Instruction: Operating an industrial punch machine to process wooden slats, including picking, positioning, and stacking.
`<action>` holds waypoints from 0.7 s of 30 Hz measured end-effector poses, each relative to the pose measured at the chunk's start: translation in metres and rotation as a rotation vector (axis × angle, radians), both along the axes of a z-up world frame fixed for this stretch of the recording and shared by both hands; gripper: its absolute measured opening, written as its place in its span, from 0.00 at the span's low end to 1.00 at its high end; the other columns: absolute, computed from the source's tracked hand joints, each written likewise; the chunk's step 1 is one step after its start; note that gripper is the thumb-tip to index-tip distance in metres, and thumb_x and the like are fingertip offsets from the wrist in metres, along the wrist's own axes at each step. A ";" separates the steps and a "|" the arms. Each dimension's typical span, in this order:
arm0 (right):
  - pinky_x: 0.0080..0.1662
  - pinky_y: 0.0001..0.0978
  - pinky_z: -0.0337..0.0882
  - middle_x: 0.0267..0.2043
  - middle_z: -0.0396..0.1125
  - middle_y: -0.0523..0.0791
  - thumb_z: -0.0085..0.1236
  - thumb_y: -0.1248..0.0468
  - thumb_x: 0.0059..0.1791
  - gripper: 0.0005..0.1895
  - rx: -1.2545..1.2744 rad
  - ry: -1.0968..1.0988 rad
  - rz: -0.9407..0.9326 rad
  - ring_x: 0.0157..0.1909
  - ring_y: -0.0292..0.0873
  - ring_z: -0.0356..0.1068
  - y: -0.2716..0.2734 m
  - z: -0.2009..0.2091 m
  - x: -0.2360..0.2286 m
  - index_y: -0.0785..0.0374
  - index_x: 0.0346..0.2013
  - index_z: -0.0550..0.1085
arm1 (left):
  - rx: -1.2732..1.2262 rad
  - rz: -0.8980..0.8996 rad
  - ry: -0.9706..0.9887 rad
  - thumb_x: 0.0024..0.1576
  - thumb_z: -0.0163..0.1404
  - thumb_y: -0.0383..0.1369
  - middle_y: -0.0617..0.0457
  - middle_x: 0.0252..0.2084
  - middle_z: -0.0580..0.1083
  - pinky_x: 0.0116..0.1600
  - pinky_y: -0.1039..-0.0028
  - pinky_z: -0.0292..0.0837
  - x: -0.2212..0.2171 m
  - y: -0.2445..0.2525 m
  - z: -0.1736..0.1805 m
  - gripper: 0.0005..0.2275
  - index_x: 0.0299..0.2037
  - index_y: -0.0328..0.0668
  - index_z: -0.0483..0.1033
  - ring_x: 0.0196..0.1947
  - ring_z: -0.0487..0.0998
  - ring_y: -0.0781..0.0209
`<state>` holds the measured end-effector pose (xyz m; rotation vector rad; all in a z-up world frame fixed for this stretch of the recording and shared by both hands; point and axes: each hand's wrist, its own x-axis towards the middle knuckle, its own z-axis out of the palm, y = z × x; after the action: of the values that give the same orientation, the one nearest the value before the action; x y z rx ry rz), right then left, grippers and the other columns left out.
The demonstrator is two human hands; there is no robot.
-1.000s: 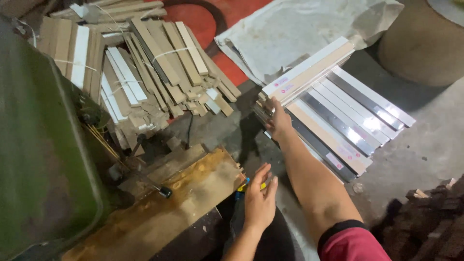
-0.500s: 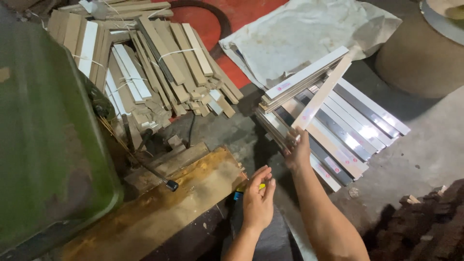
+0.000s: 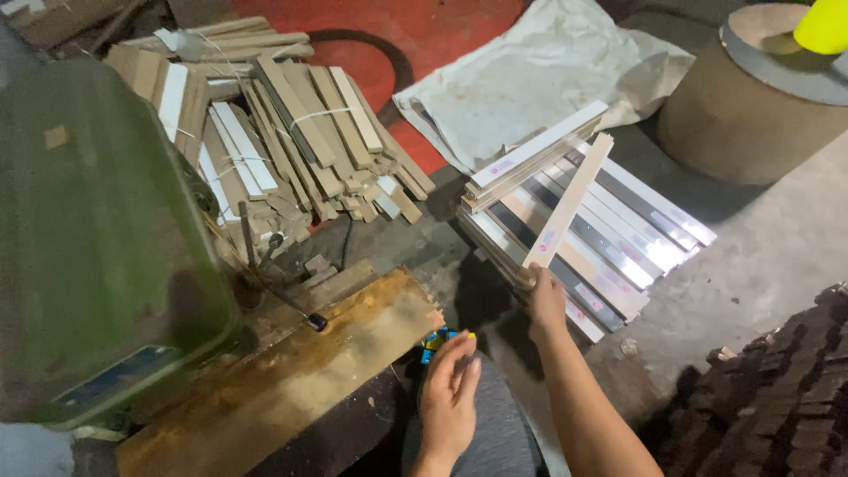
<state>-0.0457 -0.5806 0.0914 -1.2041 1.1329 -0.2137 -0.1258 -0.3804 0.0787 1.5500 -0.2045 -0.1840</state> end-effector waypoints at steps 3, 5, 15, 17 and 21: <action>0.52 0.46 0.63 0.64 0.60 0.54 0.51 0.45 0.48 0.36 -0.241 0.093 0.032 0.57 0.53 0.65 -0.018 -0.007 0.010 0.67 0.61 0.60 | -0.032 0.064 0.169 0.60 0.51 0.33 0.54 0.64 0.74 0.62 0.68 0.80 -0.017 0.030 -0.004 0.15 0.54 0.39 0.81 0.61 0.79 0.61; 0.43 0.46 0.67 0.56 0.64 0.54 0.55 0.47 0.48 0.28 -0.388 0.096 0.050 0.47 0.52 0.71 -0.024 0.005 0.019 0.68 0.49 0.68 | -0.013 0.140 0.254 0.58 0.52 0.30 0.55 0.64 0.76 0.61 0.67 0.81 -0.025 0.051 -0.017 0.14 0.52 0.38 0.83 0.61 0.80 0.61; 0.33 0.37 0.60 0.54 0.61 0.49 0.56 0.59 0.52 0.25 -0.807 0.796 0.691 0.36 0.47 0.56 -0.071 -0.015 0.068 0.55 0.64 0.66 | 0.006 0.612 0.290 0.59 0.52 0.30 0.44 0.49 0.84 0.50 0.69 0.80 -0.035 0.147 0.007 0.14 0.51 0.31 0.84 0.48 0.85 0.53; 0.22 0.24 0.43 0.42 0.67 0.43 0.49 0.65 0.53 0.24 -1.109 1.119 1.149 0.21 0.32 0.43 -0.075 -0.024 0.069 0.44 0.63 0.70 | 0.065 0.677 0.459 0.61 0.51 0.31 0.44 0.54 0.82 0.55 0.67 0.79 -0.045 0.150 0.033 0.15 0.53 0.31 0.83 0.52 0.83 0.52; 0.33 0.39 0.71 0.56 0.61 0.53 0.58 0.52 0.53 0.28 -0.370 0.314 0.101 0.44 0.55 0.68 -0.063 -0.004 0.037 0.66 0.60 0.61 | 0.015 0.672 0.520 0.61 0.51 0.30 0.43 0.56 0.81 0.54 0.65 0.78 -0.057 0.165 0.019 0.15 0.55 0.31 0.82 0.54 0.82 0.50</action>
<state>-0.0089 -0.6434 0.0877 -1.6623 1.3365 -0.1642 -0.1823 -0.2156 0.0973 1.4533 0.7215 -0.0491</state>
